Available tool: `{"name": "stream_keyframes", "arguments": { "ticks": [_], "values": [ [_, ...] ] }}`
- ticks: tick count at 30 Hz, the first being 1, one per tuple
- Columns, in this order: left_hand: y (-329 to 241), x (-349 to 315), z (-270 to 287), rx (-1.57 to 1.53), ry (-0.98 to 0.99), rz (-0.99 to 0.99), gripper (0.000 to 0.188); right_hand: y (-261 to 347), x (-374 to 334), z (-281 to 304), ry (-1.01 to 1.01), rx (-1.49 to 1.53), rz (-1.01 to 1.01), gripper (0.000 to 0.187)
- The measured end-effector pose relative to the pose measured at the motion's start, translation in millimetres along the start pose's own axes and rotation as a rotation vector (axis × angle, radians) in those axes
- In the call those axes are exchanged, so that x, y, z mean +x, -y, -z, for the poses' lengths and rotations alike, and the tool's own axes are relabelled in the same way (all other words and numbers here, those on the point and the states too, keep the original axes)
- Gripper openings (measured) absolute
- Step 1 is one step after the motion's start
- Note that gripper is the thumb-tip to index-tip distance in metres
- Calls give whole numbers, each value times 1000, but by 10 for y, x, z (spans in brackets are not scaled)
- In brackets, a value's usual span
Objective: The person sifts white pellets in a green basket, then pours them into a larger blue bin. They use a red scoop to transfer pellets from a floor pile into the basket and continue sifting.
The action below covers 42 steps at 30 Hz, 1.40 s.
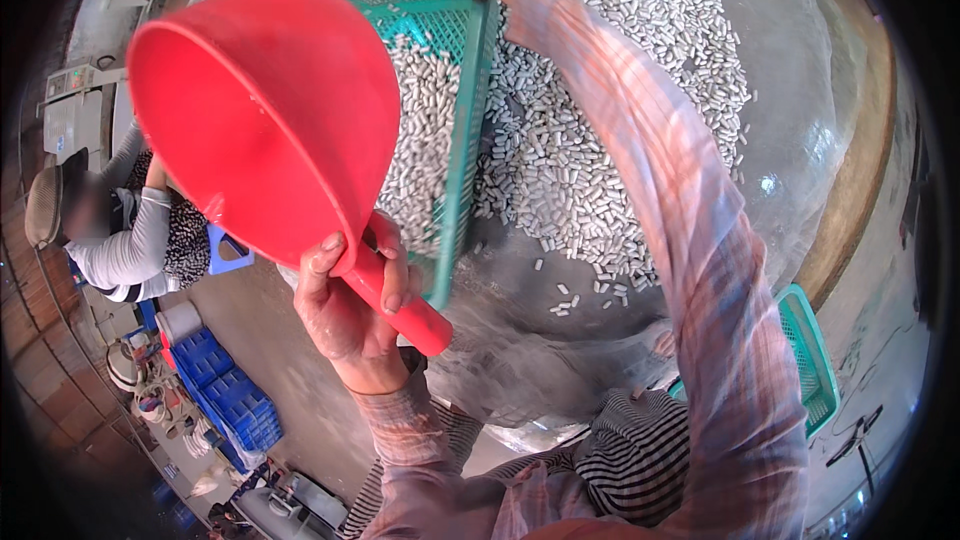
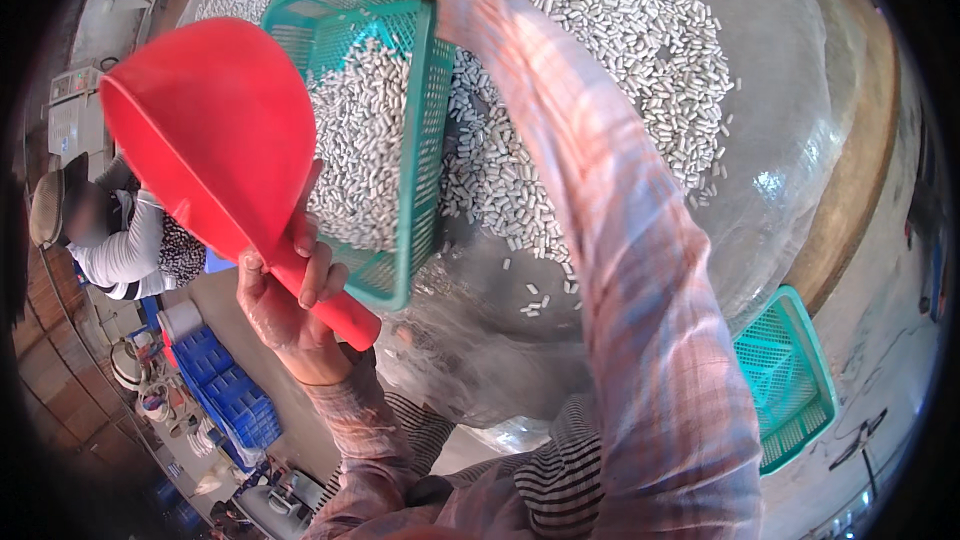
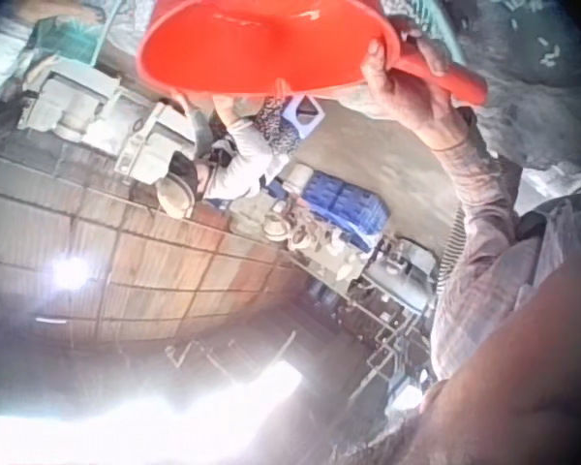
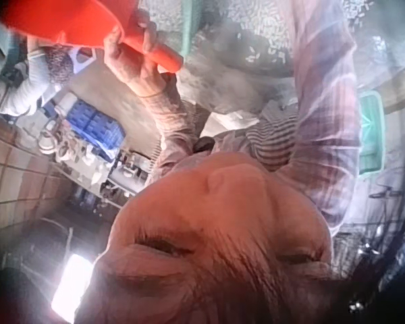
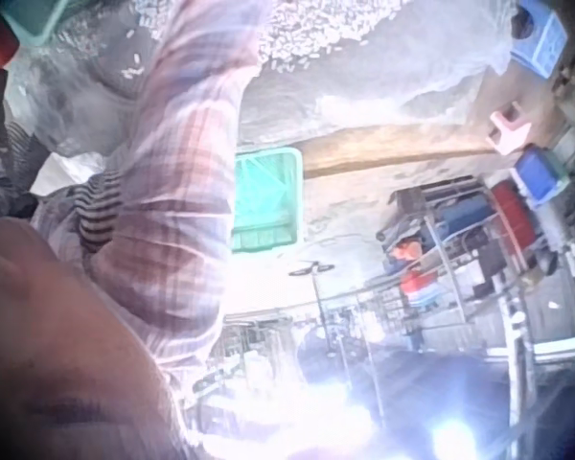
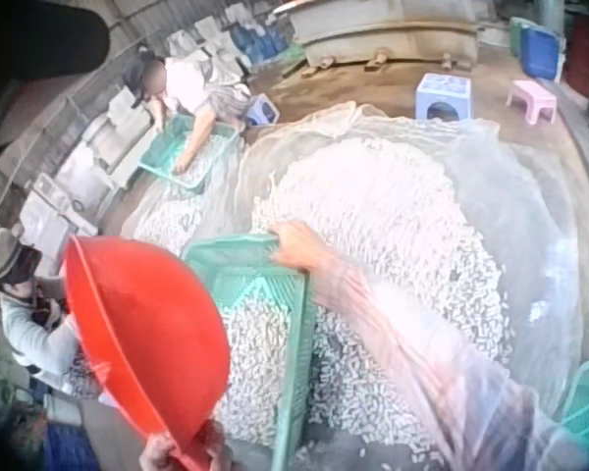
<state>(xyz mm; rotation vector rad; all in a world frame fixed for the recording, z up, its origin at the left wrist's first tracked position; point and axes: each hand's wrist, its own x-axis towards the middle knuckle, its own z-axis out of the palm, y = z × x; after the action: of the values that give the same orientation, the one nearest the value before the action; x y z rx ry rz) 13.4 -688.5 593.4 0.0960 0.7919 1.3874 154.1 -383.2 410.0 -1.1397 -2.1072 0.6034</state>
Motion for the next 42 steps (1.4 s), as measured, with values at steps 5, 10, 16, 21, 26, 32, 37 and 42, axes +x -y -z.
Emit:
{"name": "stream_keyframes", "arguments": {
  "ticks": [5, 10, 16, 21, 26, 32, 37, 42],
  "values": [
    [419, -46, 47, -47, -31, 178, 39, 247, -750, 766, 94, 371, -134, 49],
    [1497, 223, -365, 184, -190, 366, 32, 435, -2315, 1822, 291, 1590, -453, 77],
    [3008, 474, -754, 12, 39, 372, 31, 646, -3344, 2249, -144, 1189, -765, 72],
    [2888, 575, -584, 629, 342, 319, 37, 808, -2724, 2245, -314, 432, -1105, 49],
    [2498, -16, 507, 1290, 52, -506, 50, -665, -1837, 2751, -309, -910, -199, 75],
    [2840, 12, 1062, 1229, -573, -365, 58, -804, -1048, 1950, -156, -828, -320, 88],
    [2744, 483, 934, 1521, -557, -375, 65, -280, -1337, 1845, -122, -621, -226, 88],
    [2613, 499, 825, 1746, -379, -385, 68, -82, -1614, 2058, 36, -609, -358, 89]
  ]
}}
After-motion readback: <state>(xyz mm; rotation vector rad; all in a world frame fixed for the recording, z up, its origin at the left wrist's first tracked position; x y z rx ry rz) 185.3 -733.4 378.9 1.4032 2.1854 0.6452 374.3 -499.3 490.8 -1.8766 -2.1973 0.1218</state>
